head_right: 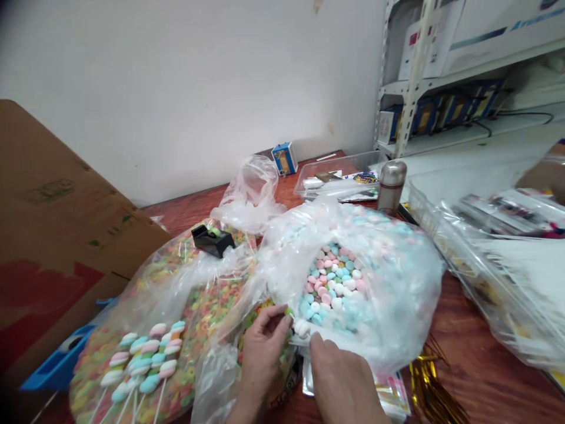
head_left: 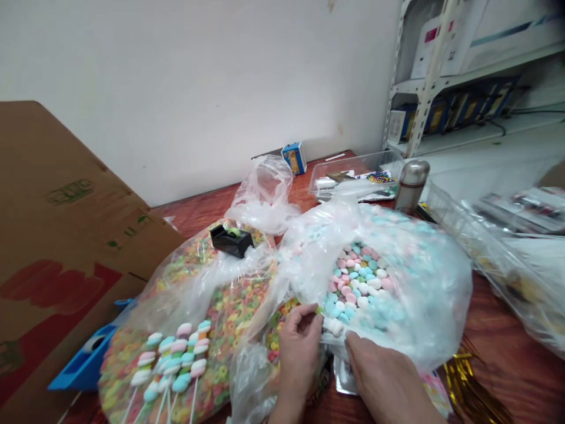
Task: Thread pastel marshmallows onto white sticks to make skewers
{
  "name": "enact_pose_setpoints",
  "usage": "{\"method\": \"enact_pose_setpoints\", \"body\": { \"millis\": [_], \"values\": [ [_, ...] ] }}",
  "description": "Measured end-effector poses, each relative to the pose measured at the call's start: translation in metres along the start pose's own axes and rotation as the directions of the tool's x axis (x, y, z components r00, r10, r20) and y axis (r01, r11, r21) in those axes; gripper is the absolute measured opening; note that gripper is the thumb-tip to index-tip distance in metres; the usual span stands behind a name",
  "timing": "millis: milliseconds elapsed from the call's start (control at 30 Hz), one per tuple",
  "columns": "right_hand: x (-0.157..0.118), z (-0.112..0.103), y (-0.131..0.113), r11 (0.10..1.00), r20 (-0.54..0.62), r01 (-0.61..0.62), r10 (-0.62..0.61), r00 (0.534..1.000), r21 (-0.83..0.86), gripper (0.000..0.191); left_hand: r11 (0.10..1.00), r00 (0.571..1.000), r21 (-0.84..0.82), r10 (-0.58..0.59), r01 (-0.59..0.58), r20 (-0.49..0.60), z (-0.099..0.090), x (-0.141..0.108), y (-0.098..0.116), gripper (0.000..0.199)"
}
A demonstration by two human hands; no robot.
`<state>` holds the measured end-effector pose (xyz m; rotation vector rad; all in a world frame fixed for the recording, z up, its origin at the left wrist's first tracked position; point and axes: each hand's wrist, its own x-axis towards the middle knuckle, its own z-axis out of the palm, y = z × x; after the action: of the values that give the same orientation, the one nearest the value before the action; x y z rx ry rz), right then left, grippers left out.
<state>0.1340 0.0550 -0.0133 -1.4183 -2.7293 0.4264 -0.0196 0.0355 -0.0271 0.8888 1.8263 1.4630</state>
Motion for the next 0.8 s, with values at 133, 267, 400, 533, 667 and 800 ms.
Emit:
{"method": "enact_pose_setpoints", "body": {
  "millis": [133, 267, 400, 533, 667, 800],
  "values": [
    [-0.001, 0.004, -0.001, 0.999, -0.009, -0.046, 0.046, 0.999, 0.004, 0.023, 0.999, 0.999, -0.021, 0.033, -0.033, 0.011, 0.008, 0.002, 0.004, 0.022],
    [-0.004, 0.002, 0.005, 0.999, -0.046, -0.051, 0.051, 0.998, 0.001, 0.022, 0.989, 0.998, -0.135, -0.052, 0.055, 0.025, 0.014, 0.004, 0.008, 0.03],
    [-0.006, -0.009, 0.014, 0.997, -0.05, -0.029, 0.026, 0.998, -0.065, 0.026, 0.955, 0.986, -0.249, -0.156, 0.164, 0.053, 0.017, 0.006, 0.004, 0.034],
    [-0.006, -0.017, 0.015, 0.998, 0.006, -0.063, 0.063, 0.998, -0.021, 0.028, 0.947, 0.986, -0.275, -0.153, 0.164, 0.063, 0.017, 0.005, 0.001, 0.029],
    [-0.003, -0.014, 0.014, 0.975, 0.042, -0.063, 0.055, 0.998, 0.212, 0.028, 0.843, 0.961, -0.463, -0.26, 0.273, 0.093, 0.017, 0.002, 0.006, 0.032],
    [-0.002, -0.007, 0.015, 0.914, 0.048, -0.077, 0.063, 0.997, 0.399, 0.031, 0.686, 0.922, -0.625, -0.351, 0.373, 0.165, 0.018, -0.002, 0.011, 0.028]
  ]
}}
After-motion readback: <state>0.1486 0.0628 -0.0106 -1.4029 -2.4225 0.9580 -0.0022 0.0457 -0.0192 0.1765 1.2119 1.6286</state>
